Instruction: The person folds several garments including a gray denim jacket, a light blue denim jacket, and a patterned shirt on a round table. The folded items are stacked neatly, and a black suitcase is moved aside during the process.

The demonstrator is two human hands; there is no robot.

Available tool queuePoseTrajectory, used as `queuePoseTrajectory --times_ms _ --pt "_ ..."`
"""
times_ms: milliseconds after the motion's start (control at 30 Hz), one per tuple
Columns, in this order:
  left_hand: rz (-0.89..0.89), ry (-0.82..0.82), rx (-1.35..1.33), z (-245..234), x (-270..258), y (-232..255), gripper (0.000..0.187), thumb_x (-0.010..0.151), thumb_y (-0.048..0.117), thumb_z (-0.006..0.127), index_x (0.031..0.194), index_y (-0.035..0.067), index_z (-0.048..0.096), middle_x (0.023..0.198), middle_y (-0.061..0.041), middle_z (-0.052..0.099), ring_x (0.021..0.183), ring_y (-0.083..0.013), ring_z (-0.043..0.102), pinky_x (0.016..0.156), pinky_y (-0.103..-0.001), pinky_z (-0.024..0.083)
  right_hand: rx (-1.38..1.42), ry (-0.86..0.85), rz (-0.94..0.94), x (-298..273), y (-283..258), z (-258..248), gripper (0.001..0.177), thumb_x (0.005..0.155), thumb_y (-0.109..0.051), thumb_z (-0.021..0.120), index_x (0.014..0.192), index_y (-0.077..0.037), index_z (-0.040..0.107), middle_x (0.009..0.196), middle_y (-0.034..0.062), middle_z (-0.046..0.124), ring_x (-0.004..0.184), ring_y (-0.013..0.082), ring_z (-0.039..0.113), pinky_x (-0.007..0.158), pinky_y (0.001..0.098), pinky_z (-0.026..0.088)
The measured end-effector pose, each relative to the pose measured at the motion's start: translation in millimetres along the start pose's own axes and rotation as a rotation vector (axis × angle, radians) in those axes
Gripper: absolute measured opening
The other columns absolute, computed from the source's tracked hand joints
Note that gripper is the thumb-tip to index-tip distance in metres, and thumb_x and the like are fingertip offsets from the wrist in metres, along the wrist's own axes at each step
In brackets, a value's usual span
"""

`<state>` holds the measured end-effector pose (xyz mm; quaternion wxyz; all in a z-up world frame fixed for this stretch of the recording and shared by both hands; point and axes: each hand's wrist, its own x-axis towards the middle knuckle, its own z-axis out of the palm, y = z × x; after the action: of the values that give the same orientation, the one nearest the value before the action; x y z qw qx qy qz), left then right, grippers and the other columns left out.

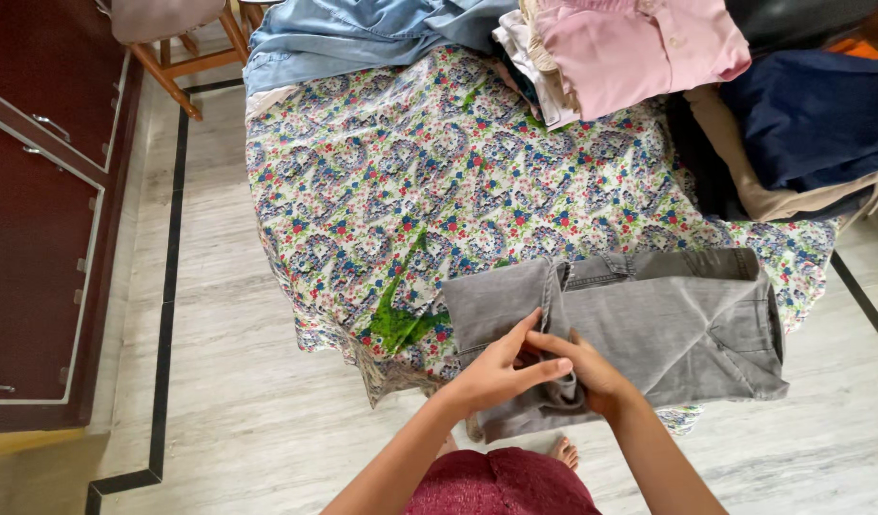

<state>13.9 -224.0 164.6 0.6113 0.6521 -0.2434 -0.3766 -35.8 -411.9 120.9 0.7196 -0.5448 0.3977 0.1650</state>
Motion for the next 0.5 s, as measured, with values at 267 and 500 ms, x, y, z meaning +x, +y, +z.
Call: queuePoseTrajectory --times_ms 267,500 --pt "0.155 0.806 0.671 51 8 -50 0.074 0.083 0.032 0.079 0.142 0.003 0.047 0.14 -0.017 0.048 0.132 -0.034 0.046 0.105 -0.05 0.037 0.079 0.072 -0.184 27 8 -85 0.046 0.088 -0.026 0.072 0.128 -0.005 0.061 0.097 0.0081 0.07 0.083 0.0195 0.063 0.068 0.0367 0.054" --pt "-0.358 0.859 0.172 24 32 -115 0.082 0.076 0.033 0.084 0.142 0.006 0.045 0.121 -0.014 0.064 0.102 -0.0309 0.068 0.086 -0.04 0.056 -0.225 0.229 -0.641 59 30 -151 0.054 0.087 -0.008 0.075 0.138 -0.004 0.057 0.112 0.0153 0.072 0.097 0.0136 0.068 0.081 0.0289 0.055"
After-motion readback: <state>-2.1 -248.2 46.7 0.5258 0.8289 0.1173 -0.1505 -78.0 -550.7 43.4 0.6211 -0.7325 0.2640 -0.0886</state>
